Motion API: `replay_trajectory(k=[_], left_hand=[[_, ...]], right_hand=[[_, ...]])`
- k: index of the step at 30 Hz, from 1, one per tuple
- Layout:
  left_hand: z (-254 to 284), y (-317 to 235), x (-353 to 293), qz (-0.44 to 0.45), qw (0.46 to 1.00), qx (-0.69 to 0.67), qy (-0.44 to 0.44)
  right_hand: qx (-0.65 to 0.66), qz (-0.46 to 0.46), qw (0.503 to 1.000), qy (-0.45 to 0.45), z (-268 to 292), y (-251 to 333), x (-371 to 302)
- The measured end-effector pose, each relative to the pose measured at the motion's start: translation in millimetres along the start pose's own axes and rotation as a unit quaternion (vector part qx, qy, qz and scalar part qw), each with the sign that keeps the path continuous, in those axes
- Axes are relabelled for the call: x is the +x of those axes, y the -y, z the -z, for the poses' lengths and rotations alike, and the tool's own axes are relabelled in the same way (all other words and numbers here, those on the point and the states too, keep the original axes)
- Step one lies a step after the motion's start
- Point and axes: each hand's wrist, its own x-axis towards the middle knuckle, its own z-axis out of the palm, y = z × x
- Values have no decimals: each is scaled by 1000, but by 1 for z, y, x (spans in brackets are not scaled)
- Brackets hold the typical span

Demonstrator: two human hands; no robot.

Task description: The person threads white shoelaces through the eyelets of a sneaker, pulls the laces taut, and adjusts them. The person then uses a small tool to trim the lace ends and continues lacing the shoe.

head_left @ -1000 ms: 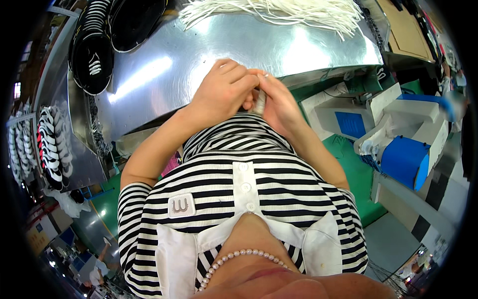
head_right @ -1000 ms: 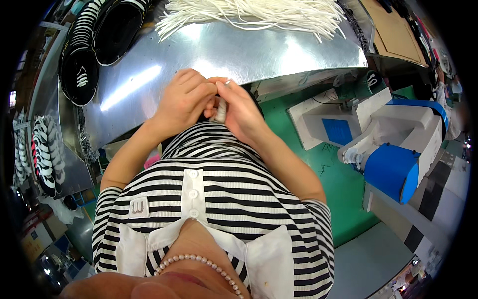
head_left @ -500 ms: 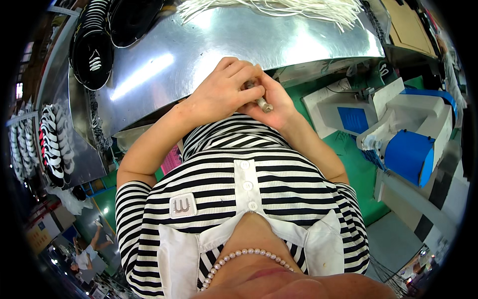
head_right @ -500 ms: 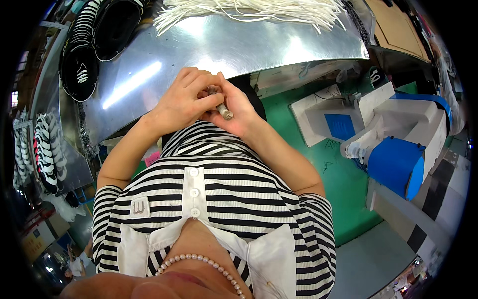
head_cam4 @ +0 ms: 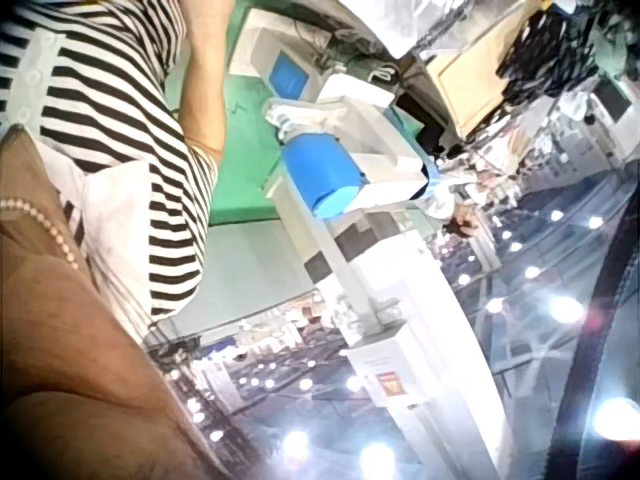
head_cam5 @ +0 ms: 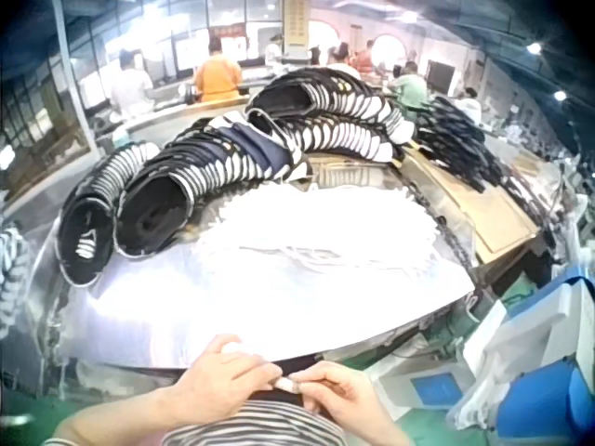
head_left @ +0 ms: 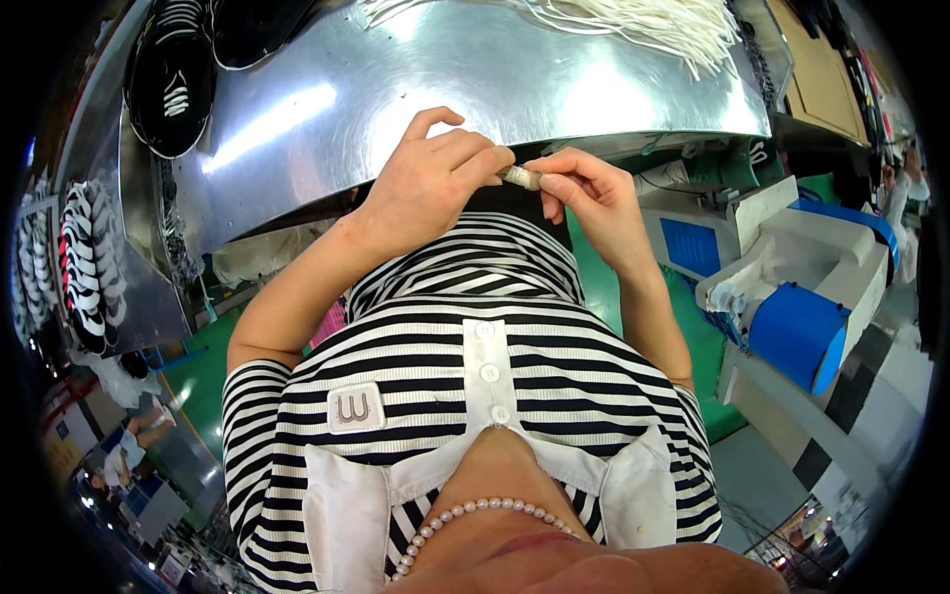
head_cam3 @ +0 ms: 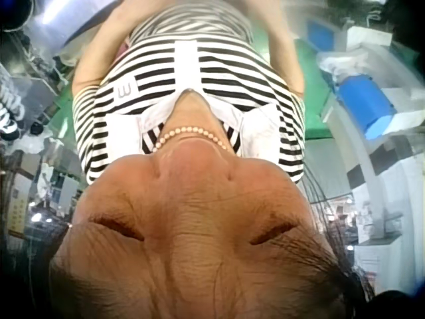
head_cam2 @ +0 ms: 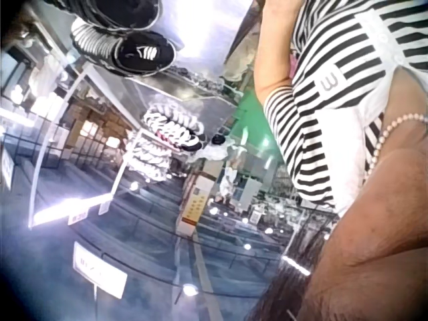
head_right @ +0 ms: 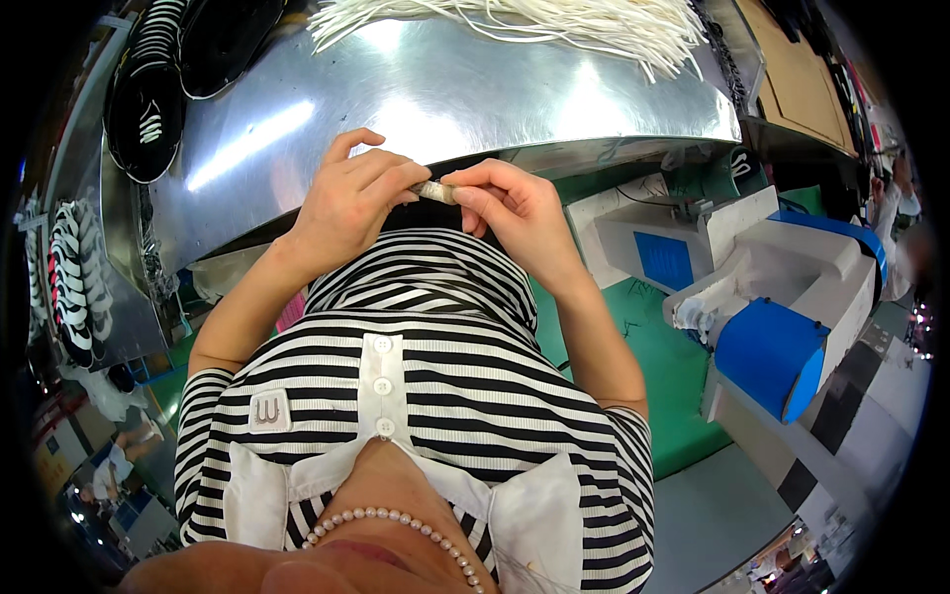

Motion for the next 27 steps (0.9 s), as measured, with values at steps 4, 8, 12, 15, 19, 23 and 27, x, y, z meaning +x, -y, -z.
replay_trajectory(k=[4, 8, 12, 15, 19, 23, 27], left_hand=[[-1, 6, -3, 13, 998, -43, 33], [1, 8, -6, 62, 992, -79, 74], [3, 7, -8, 157, 970, -148, 112], [7, 7, -3, 349, 796, -467, 163], [-3, 13, -8, 330, 708, -605, 156], [-6, 11, -8, 360, 683, -622, 135], [-8, 16, -8, 371, 568, -726, 110]], right_hand=[[-70, 29, 997, 24, 7, 1, 6], [-220, 124, 967, 21, 11, 17, 7], [-300, 236, 924, 18, 11, 19, 3], [-353, 286, 890, 13, 16, 11, 1], [-375, 303, 875, -47, 20, 5, -2], [-351, 339, 870, -62, 26, 9, 5], [-366, 331, 868, -53, 30, 5, 4]])
